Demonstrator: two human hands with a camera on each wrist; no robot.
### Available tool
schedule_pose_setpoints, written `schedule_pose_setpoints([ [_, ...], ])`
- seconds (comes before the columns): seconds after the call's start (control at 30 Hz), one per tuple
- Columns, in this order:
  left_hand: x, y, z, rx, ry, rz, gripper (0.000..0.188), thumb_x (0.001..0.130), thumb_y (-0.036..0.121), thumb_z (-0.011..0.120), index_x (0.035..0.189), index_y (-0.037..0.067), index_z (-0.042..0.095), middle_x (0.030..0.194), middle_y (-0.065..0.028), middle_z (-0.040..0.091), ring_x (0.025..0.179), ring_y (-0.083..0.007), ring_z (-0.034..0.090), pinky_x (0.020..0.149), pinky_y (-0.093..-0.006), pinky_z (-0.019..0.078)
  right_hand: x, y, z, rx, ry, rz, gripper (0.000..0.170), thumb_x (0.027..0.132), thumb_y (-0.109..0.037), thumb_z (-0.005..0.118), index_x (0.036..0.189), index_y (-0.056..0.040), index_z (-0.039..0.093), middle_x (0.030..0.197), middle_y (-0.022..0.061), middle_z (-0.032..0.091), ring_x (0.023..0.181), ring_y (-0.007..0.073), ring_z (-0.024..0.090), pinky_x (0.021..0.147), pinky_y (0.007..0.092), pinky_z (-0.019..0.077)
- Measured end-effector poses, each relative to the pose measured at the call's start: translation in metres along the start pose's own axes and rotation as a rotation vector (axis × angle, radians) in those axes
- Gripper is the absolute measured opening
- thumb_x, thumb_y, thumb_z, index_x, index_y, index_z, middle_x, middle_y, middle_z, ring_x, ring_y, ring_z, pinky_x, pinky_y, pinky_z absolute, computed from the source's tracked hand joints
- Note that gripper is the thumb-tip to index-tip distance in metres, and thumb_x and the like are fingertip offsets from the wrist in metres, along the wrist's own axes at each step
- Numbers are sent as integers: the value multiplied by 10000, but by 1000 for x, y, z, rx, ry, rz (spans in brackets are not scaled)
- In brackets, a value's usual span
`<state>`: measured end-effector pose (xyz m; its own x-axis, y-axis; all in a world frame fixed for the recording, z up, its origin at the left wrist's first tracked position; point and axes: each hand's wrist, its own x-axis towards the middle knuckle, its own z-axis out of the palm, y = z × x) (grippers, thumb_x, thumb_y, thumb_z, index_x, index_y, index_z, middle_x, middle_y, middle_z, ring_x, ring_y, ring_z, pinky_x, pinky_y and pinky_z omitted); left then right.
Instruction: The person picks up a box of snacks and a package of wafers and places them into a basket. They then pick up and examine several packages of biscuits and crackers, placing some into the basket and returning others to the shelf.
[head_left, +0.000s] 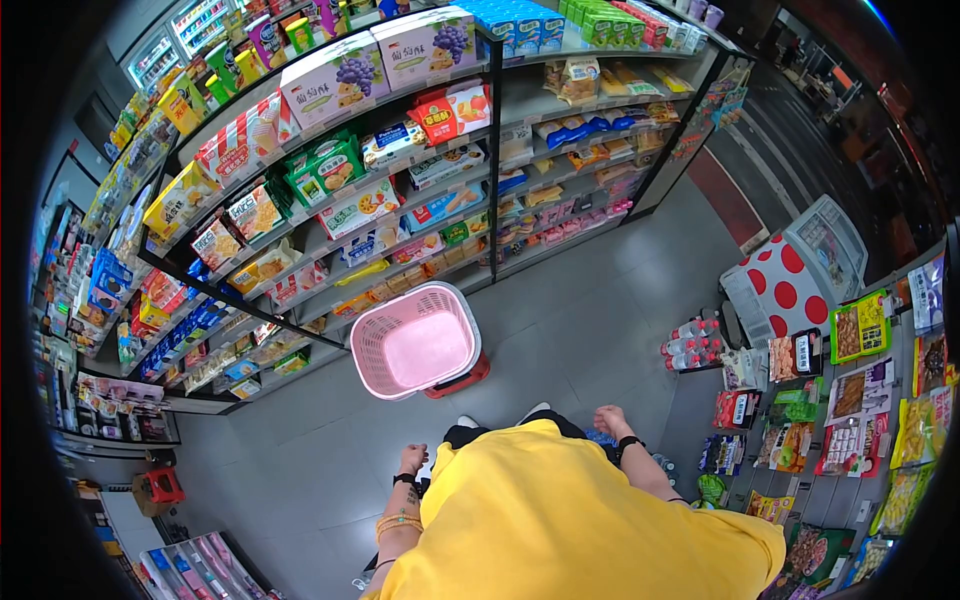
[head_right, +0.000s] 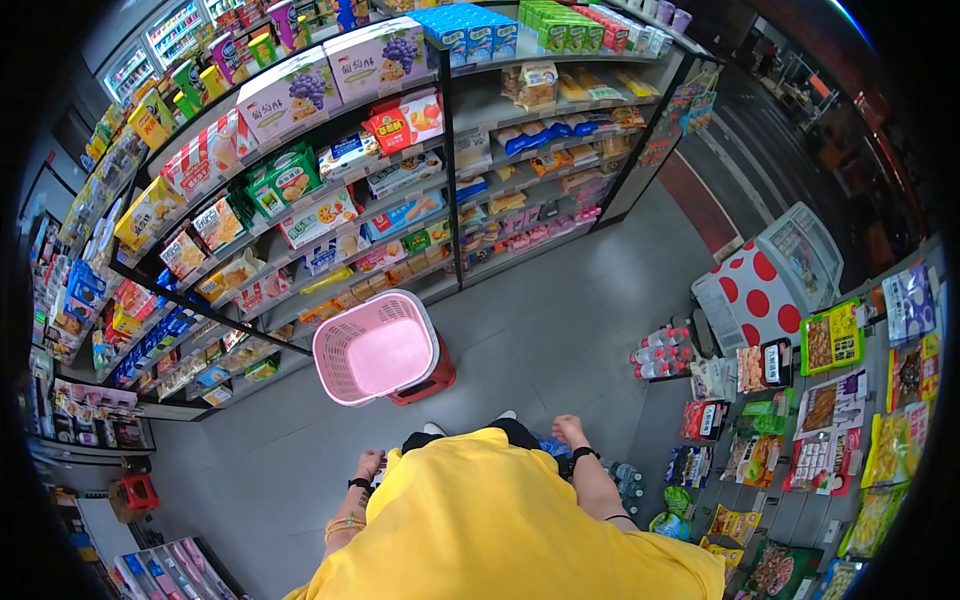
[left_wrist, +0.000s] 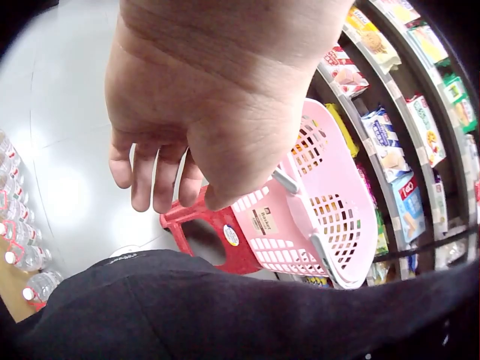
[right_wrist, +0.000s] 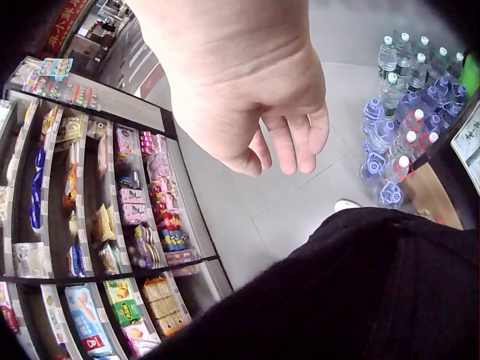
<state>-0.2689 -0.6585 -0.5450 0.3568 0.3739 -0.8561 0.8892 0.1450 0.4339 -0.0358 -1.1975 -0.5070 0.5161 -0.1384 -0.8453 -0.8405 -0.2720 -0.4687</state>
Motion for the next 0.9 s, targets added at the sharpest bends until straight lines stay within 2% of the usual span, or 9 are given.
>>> schedule_pose_setpoints([
  [0.53, 9, -5, 2, 5, -24, 35, 301, 920, 316, 636, 1029, 40, 581, 795, -63, 667, 650, -167, 633, 554, -308, 470, 12, 10, -1, -3, -19, -11, 182, 899, -211, 619, 1044, -102, 628, 860, 57, 677, 675, 169, 658, 567, 318, 500],
  [0.9, 2, 0, 7, 27, -23, 29, 298, 918, 328, 636, 987, 41, 596, 801, -69, 674, 644, -166, 635, 546, -312, 471, 11, 14, -5, 6, -32, -10, 172, 912, -208, 622, 1057, -117, 609, 860, 52, 676, 691, 171, 669, 584, 320, 504],
])
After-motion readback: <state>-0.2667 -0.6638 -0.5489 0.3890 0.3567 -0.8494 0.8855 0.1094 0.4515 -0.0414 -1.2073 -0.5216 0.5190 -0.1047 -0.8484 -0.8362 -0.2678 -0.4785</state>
